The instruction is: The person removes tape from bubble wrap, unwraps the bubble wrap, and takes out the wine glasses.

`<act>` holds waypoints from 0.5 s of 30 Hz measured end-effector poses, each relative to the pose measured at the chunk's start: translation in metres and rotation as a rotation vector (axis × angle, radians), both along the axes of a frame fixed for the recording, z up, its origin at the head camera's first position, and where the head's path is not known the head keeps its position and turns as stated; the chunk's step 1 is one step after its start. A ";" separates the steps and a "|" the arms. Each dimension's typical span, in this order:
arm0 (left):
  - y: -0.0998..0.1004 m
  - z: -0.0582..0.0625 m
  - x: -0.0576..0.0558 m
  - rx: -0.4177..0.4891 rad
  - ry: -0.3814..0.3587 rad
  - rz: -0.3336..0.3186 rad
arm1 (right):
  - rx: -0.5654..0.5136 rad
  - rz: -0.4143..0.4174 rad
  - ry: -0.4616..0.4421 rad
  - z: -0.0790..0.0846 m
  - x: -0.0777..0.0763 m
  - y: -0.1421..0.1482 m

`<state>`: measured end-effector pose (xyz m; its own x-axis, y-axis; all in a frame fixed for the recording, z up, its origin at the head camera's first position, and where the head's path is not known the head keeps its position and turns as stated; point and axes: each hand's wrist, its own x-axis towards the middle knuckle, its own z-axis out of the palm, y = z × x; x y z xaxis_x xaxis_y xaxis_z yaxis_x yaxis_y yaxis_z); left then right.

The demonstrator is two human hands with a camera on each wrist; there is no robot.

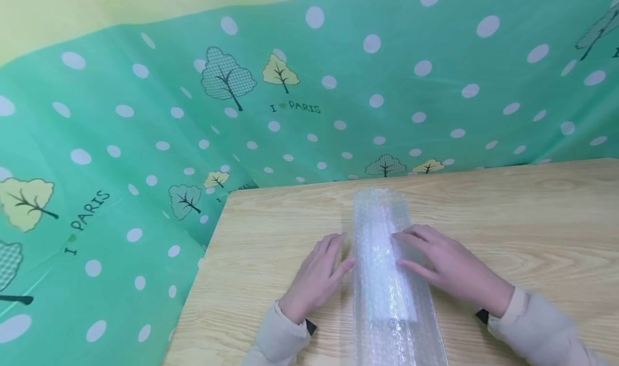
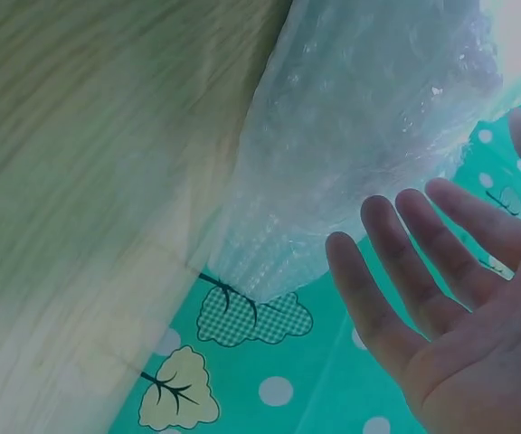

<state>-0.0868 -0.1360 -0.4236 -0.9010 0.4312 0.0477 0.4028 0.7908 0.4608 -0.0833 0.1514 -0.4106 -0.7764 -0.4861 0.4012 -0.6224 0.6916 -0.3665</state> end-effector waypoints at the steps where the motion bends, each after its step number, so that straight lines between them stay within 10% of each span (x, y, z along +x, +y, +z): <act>1: 0.001 0.000 0.000 0.006 -0.012 0.001 | -0.004 0.009 0.008 0.000 0.000 -0.001; 15: 0.006 0.000 0.003 0.022 -0.090 -0.016 | -0.045 0.071 0.061 0.000 0.000 -0.006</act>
<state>-0.0841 -0.1295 -0.4238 -0.8951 0.4452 -0.0238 0.3713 0.7741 0.5127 -0.0834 0.1455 -0.4110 -0.7138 -0.5199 0.4692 -0.6917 0.6284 -0.3560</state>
